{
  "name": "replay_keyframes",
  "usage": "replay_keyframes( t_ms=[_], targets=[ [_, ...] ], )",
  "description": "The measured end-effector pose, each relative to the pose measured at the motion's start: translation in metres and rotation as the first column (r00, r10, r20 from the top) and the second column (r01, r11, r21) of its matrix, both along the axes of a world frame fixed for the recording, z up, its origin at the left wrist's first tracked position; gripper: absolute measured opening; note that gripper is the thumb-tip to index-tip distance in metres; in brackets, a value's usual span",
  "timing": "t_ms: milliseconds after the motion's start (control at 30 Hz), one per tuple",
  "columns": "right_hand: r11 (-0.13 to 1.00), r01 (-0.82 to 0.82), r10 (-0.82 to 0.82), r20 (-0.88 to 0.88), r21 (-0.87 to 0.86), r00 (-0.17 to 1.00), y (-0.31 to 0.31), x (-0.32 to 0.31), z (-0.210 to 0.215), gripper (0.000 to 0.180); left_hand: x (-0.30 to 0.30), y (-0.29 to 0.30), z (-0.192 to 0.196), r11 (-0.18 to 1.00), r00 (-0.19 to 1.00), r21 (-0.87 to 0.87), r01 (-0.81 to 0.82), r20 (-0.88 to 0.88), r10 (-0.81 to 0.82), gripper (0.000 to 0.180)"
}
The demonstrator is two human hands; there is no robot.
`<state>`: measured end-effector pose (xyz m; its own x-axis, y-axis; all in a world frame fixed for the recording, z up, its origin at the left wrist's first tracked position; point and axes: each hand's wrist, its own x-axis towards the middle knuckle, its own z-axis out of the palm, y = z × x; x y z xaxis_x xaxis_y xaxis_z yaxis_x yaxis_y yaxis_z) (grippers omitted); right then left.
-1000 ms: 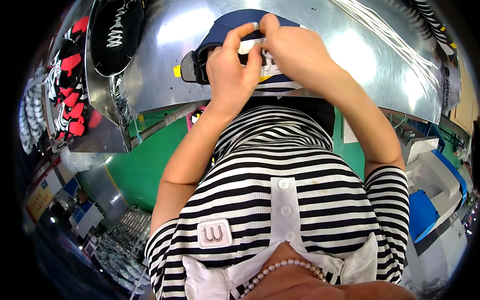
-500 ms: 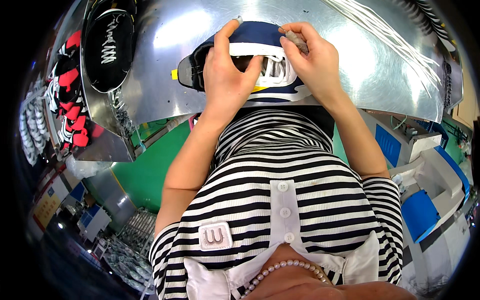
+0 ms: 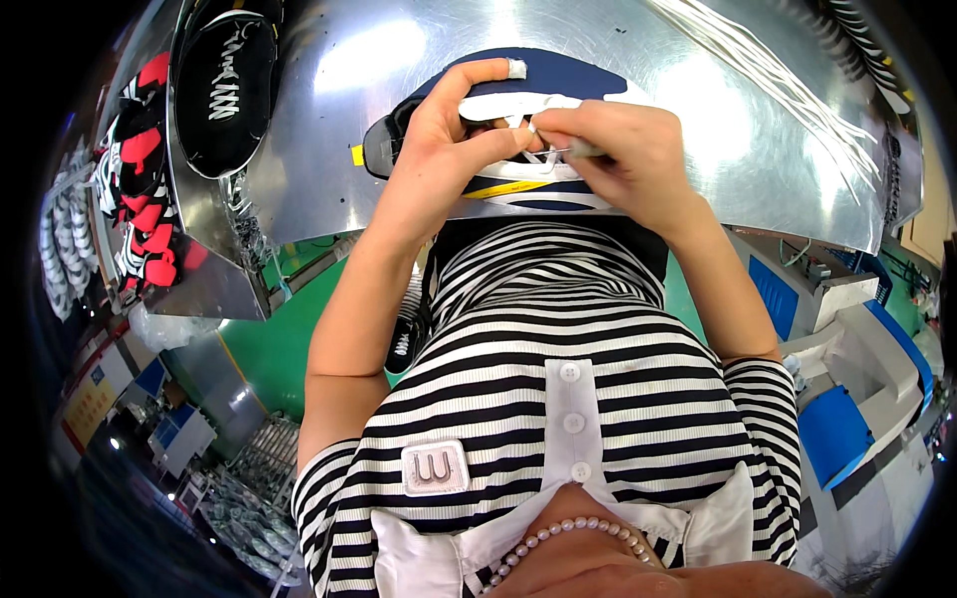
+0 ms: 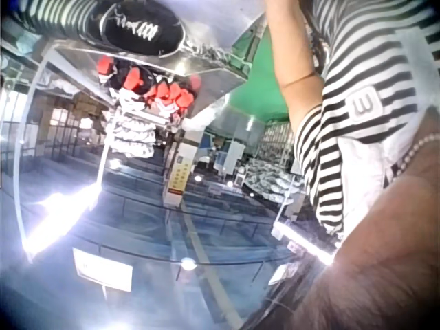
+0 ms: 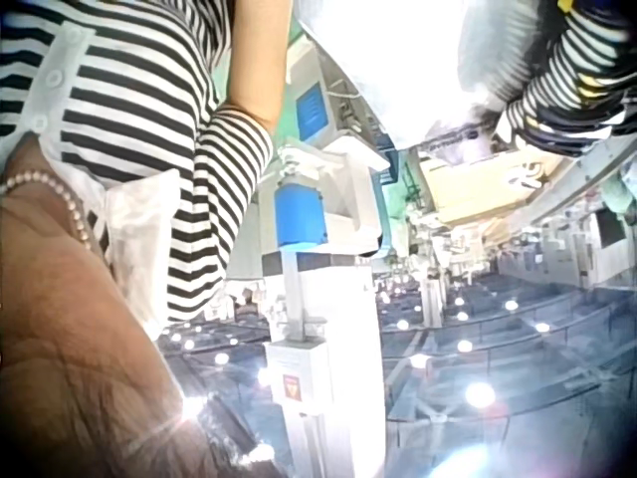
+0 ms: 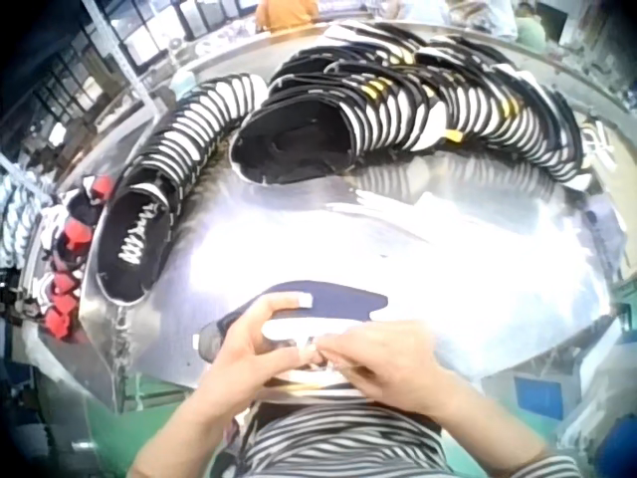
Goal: The person laces several shoes by hand, picking up one shoe at a time, threading white laces through the eyelets, and placing the finished shoes onto a large stack on the workstation.
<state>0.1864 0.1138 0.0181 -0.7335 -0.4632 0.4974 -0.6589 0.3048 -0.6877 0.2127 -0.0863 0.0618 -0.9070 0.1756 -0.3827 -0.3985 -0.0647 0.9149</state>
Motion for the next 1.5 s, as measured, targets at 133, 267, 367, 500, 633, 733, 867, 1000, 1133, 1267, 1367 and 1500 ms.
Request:
replay_keyframes(
  t_ms=[133, 267, 367, 500, 633, 733, 867, 1000, 1133, 1267, 1367, 1500],
  targets=[
    [0.997, 0.063, -0.059, -0.095, 0.038, 0.994, -0.009, 0.003, -0.012, 0.027, 0.001, 0.003, -0.001, 0.996, 0.999, -0.075, 0.037, -0.018, -0.039, 0.052],
    [0.986, 0.163, -0.165, -0.069, -0.036, 0.984, -0.011, 0.0, -0.013, 0.021, 0.0, 0.005, -0.004, 0.995, 0.999, -0.1, 0.015, -0.047, -0.02, 0.046],
    [0.959, 0.045, 0.078, 0.417, -0.279, 0.906, -0.009, 0.019, 0.016, 0.019, -0.005, 0.007, -0.012, 0.986, 0.994, -0.16, -0.054, -0.099, 0.039, 0.043],
    [0.864, -0.4, 0.463, 0.171, -0.307, 0.87, -0.018, 0.054, 0.037, 0.007, -0.027, 0.02, -0.021, 0.972, 0.991, -0.214, -0.103, -0.103, 0.082, 0.042],
    [0.985, 0.027, 0.051, 0.438, -0.171, 0.898, -0.012, 0.041, 0.01, 0.01, -0.029, 0.02, -0.015, 0.908, 0.982, -0.418, -0.04, -0.184, -0.041, 0.044],
    [0.975, 0.06, 0.041, 0.433, -0.216, 0.901, -0.005, 0.05, 0.005, 0.014, -0.01, 0.014, 0.002, 0.772, 0.952, -0.63, 0.09, -0.174, -0.252, 0.044],
    [0.959, 0.266, -0.095, 0.774, -0.098, 0.627, 0.018, 0.066, 0.008, 0.017, 0.027, -0.005, 0.0, 0.761, 0.82, -0.647, -0.039, -0.456, -0.346, 0.052],
    [0.966, 0.26, -0.152, 0.806, -0.002, 0.571, 0.001, 0.055, 0.01, 0.015, 0.033, 0.007, -0.002, 0.61, 0.809, -0.789, -0.075, -0.406, -0.426, 0.02],
    [0.927, 0.375, -0.228, 0.767, -0.018, 0.6, -0.016, 0.053, 0.002, 0.013, 0.032, 0.01, -0.005, 0.584, 0.739, -0.8, -0.136, -0.474, -0.478, 0.021],
    [0.879, 0.431, -0.13, 0.766, -0.206, 0.63, -0.019, 0.059, 0.001, 0.014, 0.03, 0.008, -0.005, 0.627, 0.798, -0.767, -0.135, -0.459, -0.39, 0.023],
    [0.882, 0.429, -0.116, 0.79, -0.197, 0.601, -0.019, 0.047, 0.015, 0.015, 0.027, 0.007, -0.004, 0.697, 0.79, -0.707, -0.119, -0.492, -0.365, 0.024],
    [0.861, 0.438, -0.113, 0.742, -0.259, 0.661, -0.025, 0.037, 0.002, 0.017, 0.023, 0.013, -0.002, 0.622, 0.802, -0.772, -0.131, -0.451, -0.391, 0.029]
  ],
)
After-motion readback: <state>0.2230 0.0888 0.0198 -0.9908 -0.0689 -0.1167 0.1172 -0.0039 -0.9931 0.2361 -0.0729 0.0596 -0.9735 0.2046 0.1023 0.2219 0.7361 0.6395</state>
